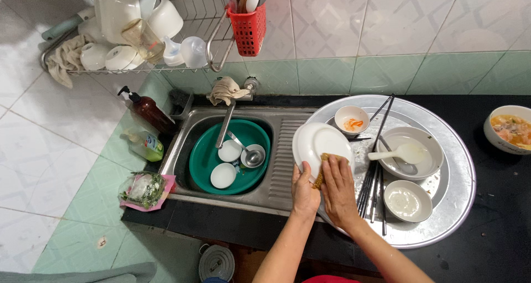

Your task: The person washes dishes at a kitchen sink, scrubbing bowls, a plate, a ladle and chopsticks with a sponge, rinsing them under the tap into a green basin, and placing the cleaned items on a metal tray beside the sink.

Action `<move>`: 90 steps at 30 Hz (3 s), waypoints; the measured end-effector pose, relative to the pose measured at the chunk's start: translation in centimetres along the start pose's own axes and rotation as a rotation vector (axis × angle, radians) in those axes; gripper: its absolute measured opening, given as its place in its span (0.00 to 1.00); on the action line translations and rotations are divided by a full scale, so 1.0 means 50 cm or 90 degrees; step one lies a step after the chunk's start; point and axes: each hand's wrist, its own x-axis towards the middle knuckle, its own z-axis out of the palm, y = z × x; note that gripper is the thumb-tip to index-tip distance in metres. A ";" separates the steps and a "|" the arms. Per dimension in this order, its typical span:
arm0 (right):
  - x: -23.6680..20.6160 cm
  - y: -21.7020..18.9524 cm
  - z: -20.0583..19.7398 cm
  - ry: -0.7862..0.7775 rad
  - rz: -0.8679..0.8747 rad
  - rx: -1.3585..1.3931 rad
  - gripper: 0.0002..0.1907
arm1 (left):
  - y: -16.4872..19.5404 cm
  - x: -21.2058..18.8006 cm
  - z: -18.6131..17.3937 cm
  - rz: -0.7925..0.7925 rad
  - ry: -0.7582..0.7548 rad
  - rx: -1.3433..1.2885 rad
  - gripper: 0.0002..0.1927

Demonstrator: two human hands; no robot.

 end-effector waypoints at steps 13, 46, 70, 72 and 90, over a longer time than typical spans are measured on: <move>0.181 0.074 -0.035 -0.045 -0.104 -0.118 0.27 | 0.037 0.001 -0.027 -0.018 -0.186 0.142 0.18; 0.085 0.005 0.005 0.018 -0.012 0.113 0.34 | 0.008 0.032 -0.060 0.047 -0.056 -0.021 0.18; 0.213 -0.001 -0.040 -0.151 -0.322 0.003 0.18 | 0.008 0.020 -0.130 0.025 -0.270 0.148 0.14; 0.239 0.029 -0.040 -0.242 -0.097 -0.057 0.17 | 0.023 0.006 -0.120 -0.008 -0.220 0.161 0.15; 0.143 0.066 0.070 0.141 0.886 0.825 0.31 | -0.020 -0.067 -0.035 0.212 -0.180 0.486 0.11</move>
